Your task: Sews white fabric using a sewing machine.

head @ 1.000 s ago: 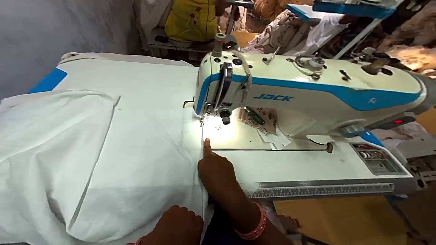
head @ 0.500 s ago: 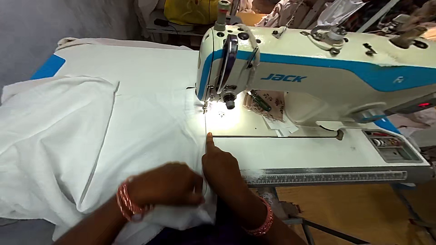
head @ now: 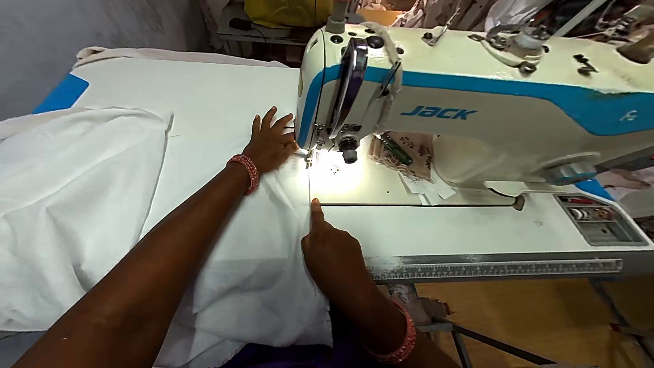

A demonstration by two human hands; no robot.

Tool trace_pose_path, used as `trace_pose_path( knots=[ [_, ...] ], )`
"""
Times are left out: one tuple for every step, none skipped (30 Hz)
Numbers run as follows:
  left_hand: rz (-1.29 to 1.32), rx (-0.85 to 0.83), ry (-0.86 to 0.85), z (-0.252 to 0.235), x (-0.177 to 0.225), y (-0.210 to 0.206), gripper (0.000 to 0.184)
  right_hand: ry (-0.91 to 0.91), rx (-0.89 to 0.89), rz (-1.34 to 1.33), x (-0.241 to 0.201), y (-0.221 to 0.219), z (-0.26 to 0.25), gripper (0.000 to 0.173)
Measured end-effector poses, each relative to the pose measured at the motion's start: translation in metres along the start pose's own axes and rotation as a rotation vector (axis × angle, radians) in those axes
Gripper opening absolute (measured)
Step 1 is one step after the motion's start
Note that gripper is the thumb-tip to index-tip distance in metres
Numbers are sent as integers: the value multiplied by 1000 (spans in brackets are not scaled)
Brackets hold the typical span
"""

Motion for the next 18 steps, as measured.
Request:
trace_pose_path(
  knots=[
    [-8, 3, -1, 0, 0, 1, 39, 7, 6, 10, 0, 0, 0, 62],
    [-16, 11, -1, -1, 0, 1, 39, 20, 27, 15, 0, 0, -1, 61],
    [-18, 13, 0, -2, 1, 2, 38, 33, 48, 18, -1, 0, -1, 61],
    [-20, 6, 2, -3, 1, 3, 37, 47, 69, 23, -1, 0, -1, 61],
    [-19, -5, 1, -5, 1, 3, 37, 55, 80, 26, -1, 0, -2, 61],
    [-21, -7, -1, -7, 0, 4, 38, 62, 90, 29, -1, 0, -2, 61],
    [-27, -4, -5, -9, 0, 3, 39, 62, 91, 24, 0, 0, -2, 61],
    [-29, 2, -9, -10, -1, 3, 41, 59, 84, 14, 0, 0, -3, 61],
    [-29, 6, -12, -11, -1, 3, 43, 54, 68, 8, 1, 0, -3, 62],
    [-30, -3, -11, -12, 0, 4, 44, 53, 61, 3, 1, 0, -3, 62],
    [-46, -17, -12, -12, 1, 4, 45, 64, 82, 3, 1, 0, -4, 61],
    [-62, -35, -9, -14, 2, 4, 46, 81, 117, 4, 1, 1, -4, 61],
    [-78, -65, -3, -15, 2, 3, 46, 86, 131, 2, 0, 1, -4, 60],
    [-94, -92, 5, -17, 1, 2, 47, 76, 115, 0, 1, 1, -4, 60],
    [-96, -106, 9, -18, 1, 1, 46, 66, 98, -8, 1, 1, -4, 60],
    [-94, -104, 6, -19, 1, 1, 46, 60, 92, -21, 1, 2, -5, 60],
    [-90, -100, 3, -20, 2, 1, 46, 56, 84, -30, 2, 2, -5, 60],
    [-83, -100, 2, -20, 3, 3, 45, 45, 65, -39, 2, 3, -5, 60]
  ],
)
Point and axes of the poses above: each hand's wrist, its own z-axis away from the middle knuckle, its own y-axis out of the back of the hand, x = y × z, the point moved 8 cm from there along -z, towards the middle knuckle, and after that the axes turned 12 degrees about -z, right-handed, at the moved point
